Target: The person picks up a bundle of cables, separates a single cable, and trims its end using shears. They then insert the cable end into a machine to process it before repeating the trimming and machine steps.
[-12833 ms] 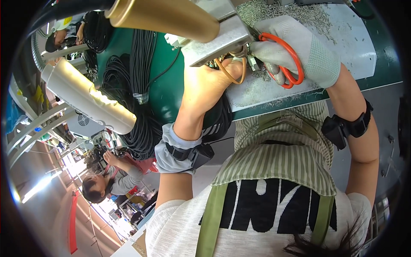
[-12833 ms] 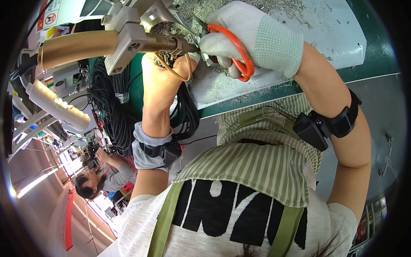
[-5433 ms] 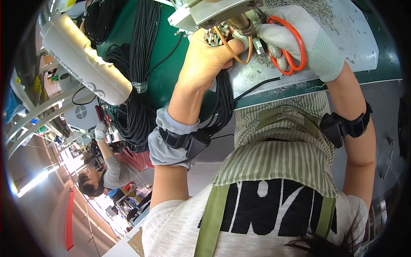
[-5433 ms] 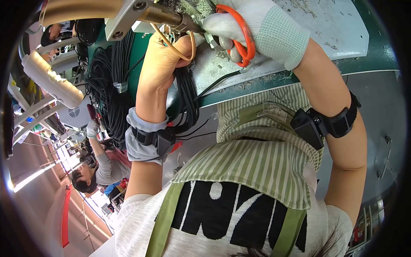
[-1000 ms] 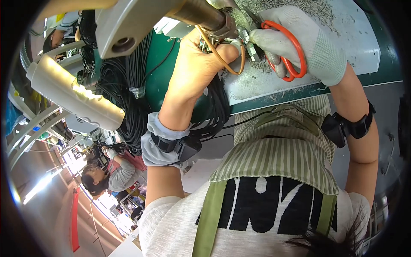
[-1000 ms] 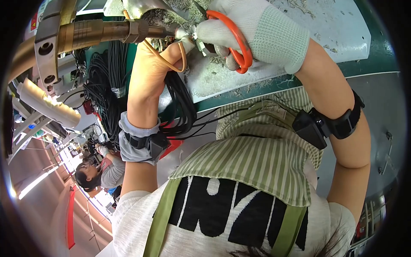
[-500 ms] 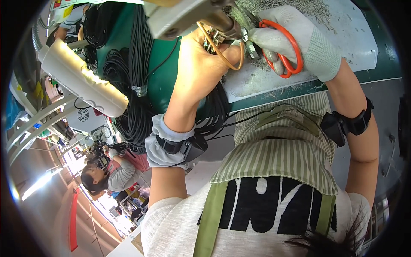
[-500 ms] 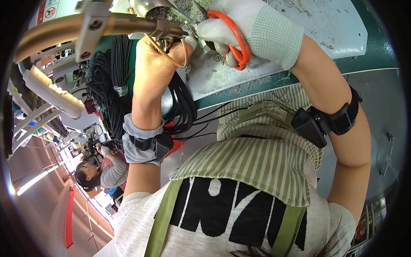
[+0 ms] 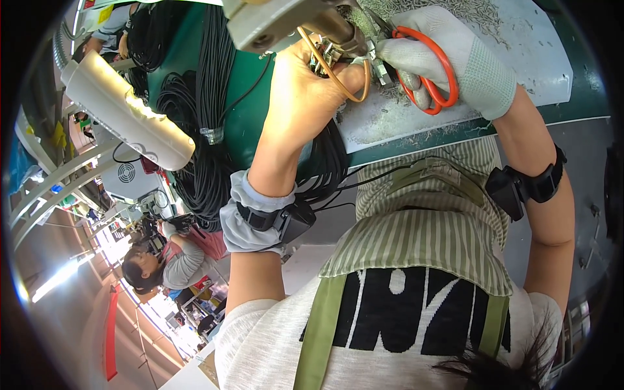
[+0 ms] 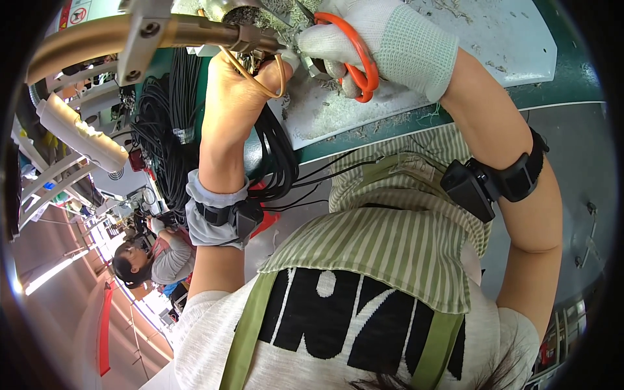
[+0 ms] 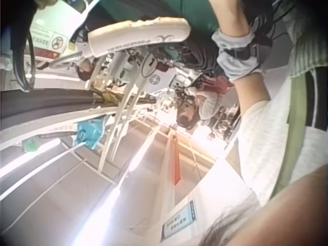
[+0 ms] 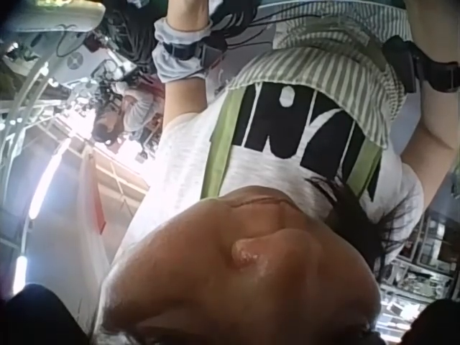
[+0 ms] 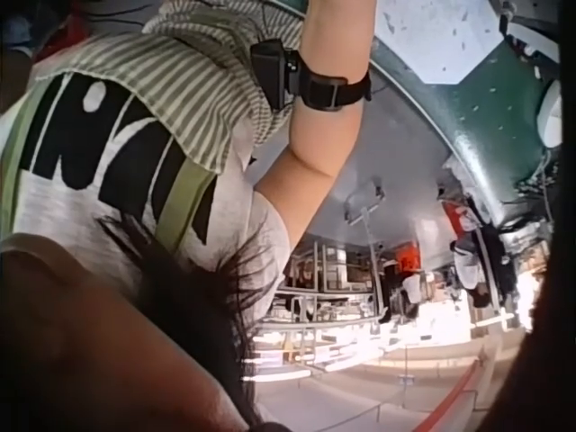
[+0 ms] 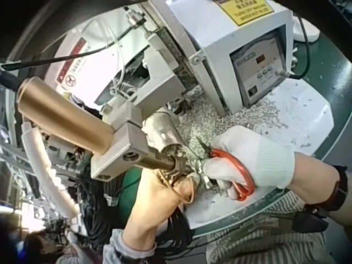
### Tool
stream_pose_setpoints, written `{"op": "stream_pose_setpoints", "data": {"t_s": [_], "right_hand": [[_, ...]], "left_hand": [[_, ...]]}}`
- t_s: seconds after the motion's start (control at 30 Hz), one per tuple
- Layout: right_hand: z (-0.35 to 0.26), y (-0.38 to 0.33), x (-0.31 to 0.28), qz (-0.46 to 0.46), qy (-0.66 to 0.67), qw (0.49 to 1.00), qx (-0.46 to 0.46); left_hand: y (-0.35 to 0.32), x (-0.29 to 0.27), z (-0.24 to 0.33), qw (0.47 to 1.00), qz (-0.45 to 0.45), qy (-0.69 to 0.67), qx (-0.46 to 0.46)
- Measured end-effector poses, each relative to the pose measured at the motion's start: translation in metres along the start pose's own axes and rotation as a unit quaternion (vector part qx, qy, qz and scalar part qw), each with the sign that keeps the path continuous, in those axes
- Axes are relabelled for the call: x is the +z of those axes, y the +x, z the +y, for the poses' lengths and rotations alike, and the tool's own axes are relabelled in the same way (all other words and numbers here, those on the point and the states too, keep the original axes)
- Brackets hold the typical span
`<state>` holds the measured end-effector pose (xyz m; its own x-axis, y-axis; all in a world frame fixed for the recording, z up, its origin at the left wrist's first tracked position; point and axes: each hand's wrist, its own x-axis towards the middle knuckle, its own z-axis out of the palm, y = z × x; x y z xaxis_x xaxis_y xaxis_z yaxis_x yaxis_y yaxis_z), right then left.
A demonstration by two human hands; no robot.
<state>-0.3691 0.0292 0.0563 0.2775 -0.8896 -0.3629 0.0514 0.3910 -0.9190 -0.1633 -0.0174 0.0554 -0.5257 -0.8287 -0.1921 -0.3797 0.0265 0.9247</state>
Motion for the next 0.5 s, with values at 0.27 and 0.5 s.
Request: {"op": "stream_pose_setpoints", "data": {"t_s": [0.27,0.5], "right_hand": [[0.014,-0.016,0.012,0.092,-0.107,0.984,-0.109],[0.038,-0.065,0.007,0.304,-0.438,0.814,-0.231]], "left_hand": [[-0.024,-0.004,-0.019,0.987,-0.006,-0.158,0.004],[-0.071,0.014,-0.005,0.993,0.081,-0.079,-0.035]]}}
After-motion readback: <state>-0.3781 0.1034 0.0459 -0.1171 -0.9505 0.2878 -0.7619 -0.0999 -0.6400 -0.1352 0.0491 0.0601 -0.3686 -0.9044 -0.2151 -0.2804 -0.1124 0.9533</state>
